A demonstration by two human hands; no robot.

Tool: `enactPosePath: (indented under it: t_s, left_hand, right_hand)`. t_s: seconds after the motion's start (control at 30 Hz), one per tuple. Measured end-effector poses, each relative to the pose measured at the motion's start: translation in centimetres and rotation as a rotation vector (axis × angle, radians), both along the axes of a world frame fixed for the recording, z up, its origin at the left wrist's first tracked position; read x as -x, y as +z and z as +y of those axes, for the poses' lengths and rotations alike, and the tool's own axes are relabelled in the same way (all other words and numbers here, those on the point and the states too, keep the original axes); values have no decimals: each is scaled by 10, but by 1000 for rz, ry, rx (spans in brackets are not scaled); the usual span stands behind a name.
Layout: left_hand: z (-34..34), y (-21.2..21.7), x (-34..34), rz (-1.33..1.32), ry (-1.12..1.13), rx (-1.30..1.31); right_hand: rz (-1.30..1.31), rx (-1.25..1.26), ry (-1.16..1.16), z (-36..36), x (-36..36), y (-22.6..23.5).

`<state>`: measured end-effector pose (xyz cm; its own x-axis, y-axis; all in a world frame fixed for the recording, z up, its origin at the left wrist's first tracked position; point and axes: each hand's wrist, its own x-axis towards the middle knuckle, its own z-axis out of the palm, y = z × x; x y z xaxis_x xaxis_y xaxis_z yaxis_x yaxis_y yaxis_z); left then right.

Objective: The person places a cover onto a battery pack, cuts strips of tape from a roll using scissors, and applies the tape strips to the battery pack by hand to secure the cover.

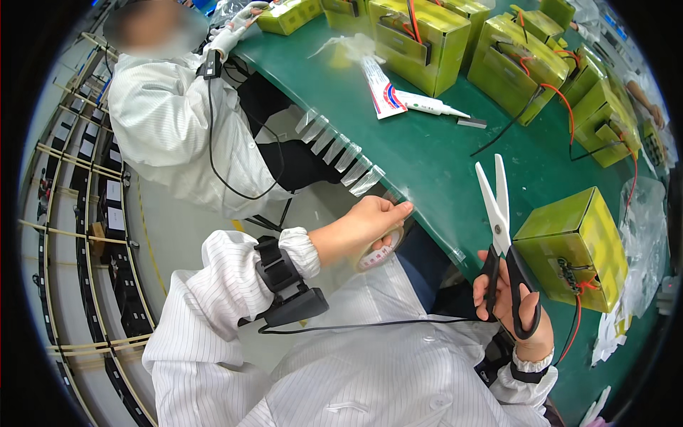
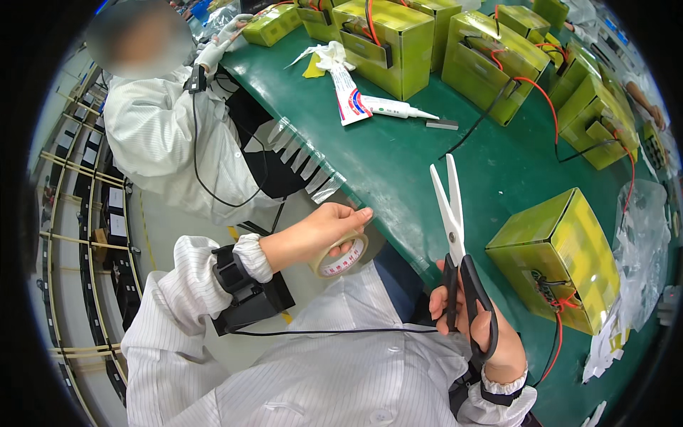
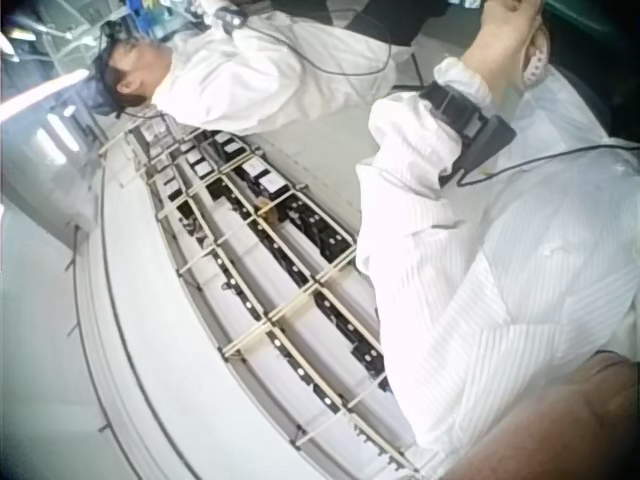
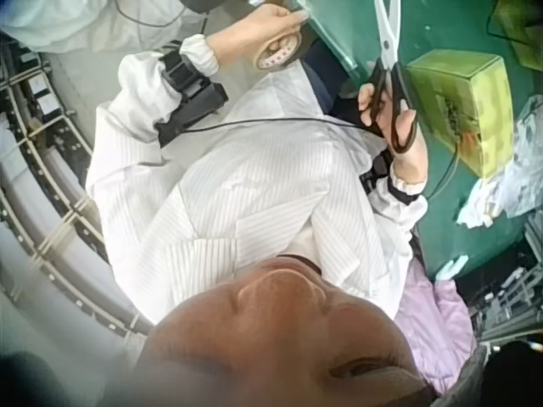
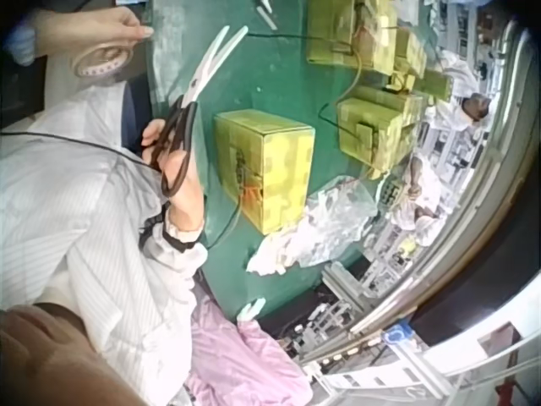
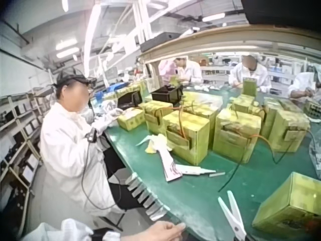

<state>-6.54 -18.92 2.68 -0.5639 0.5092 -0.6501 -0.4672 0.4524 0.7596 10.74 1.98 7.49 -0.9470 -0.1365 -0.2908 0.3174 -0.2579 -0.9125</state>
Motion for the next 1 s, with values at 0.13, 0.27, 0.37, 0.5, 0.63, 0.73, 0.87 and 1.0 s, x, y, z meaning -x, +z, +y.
enactPosePath:
  t_s: [0.13,0.27,0.37,0.5,0.63,0.73,0.87,1.0]
  left_hand:
    - [-4,5,6,33,-190,-6]
    - [-10,5,-6,7,-280,308]
    - [-14,-2,-13,-31,-258,147]
    - [-47,-17,-17,-25,-373,153]
    - [-42,1,-26,-18,-178,-121]
    - [-51,-5,-25,-84,-157,-254]
    - [-57,-16,-29,-166,-55,-287]
    - [-57,-12,-28,-117,-28,-275]
  right_hand:
    - [17,12,-15,-2,-3,-2]
    - [-28,31,21,-5,-9,-3]
    - [-78,54,62,-4,-15,-5]
    - [-148,-29,210,0,-23,-2]
    - [-175,-133,368,-2,-17,2]
    - [-189,-160,431,-6,-8,1]
    - [-244,-237,474,-10,4,-9]
    - [-335,-185,446,-18,18,-2]
